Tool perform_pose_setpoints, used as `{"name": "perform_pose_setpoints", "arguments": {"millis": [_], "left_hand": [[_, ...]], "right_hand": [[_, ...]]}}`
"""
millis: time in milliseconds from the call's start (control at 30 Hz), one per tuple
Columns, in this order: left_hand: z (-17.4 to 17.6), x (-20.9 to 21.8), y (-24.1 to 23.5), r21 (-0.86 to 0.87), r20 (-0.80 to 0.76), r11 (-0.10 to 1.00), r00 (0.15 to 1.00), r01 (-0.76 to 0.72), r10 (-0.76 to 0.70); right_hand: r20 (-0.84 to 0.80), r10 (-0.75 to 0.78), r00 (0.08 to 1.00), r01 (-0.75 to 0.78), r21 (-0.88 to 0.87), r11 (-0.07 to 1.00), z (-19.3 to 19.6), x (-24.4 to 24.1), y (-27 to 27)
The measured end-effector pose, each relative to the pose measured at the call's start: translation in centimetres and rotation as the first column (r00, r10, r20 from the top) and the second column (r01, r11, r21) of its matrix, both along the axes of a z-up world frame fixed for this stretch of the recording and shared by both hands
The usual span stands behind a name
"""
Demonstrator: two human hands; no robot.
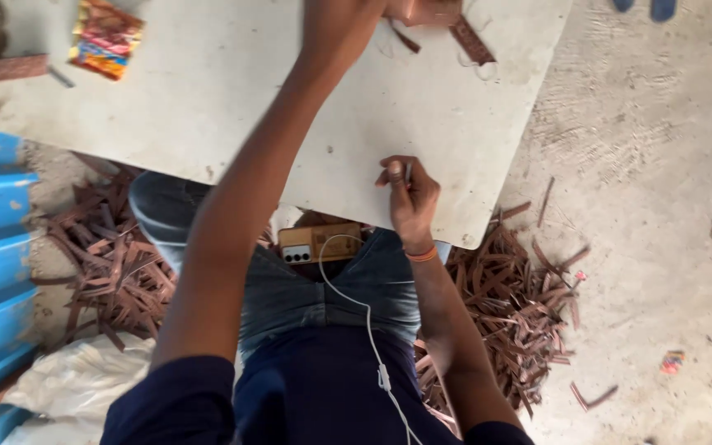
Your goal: The person cuts narrow strips of brown material using hand-held snips in a shoe manufacturing environment.
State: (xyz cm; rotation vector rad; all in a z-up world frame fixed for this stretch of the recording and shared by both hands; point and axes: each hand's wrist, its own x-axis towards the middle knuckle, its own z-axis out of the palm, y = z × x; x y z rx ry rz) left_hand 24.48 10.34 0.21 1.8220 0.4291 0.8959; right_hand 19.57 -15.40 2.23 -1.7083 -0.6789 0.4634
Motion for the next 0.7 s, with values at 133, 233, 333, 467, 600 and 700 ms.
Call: {"name": "perform_pose_setpoints", "arguments": {"millis": [133,233,333,467,600,700], "left_hand": [[6.6,-13.5,-2.3,-0.147,-0.221,0.965,0.958,-0.217,0.182],[2.7,-18.7,-3.2,-0.122,-0.387,0.978,0.916,-0.169,0.110],[1.9,-20.8,-3.3,-0.033,-0.480,0.994,0.874,-0.104,0.075],[-1.3,-21.5,-4.5,-0.085,-0.374,0.996,0.927,-0.033,-0.001],[-0.7,-21.2,-6.3,0.042,-0.501,0.999,0.865,0.005,0.017],[-0.7,-21.5,-7.5,0.280,-0.450,0.960,0.886,0.020,0.112]], "right_hand": [[0.024,-0.011,1.000,0.010,0.048,0.999,-1.8,0.4,0.2],[-0.025,-0.023,0.999,0.025,0.077,0.997,-5.1,0.9,-1.0],[0.009,-0.046,0.999,0.042,0.223,0.974,-6.6,1.5,-1.6],[-0.053,-0.123,0.991,0.133,0.249,0.959,-3.6,-1.2,-3.0],[-0.222,-0.177,0.959,0.225,0.214,0.951,-0.5,-4.3,-4.8],[-0.038,-0.136,0.990,0.139,0.083,0.987,0.2,-4.6,-5.2]]}}
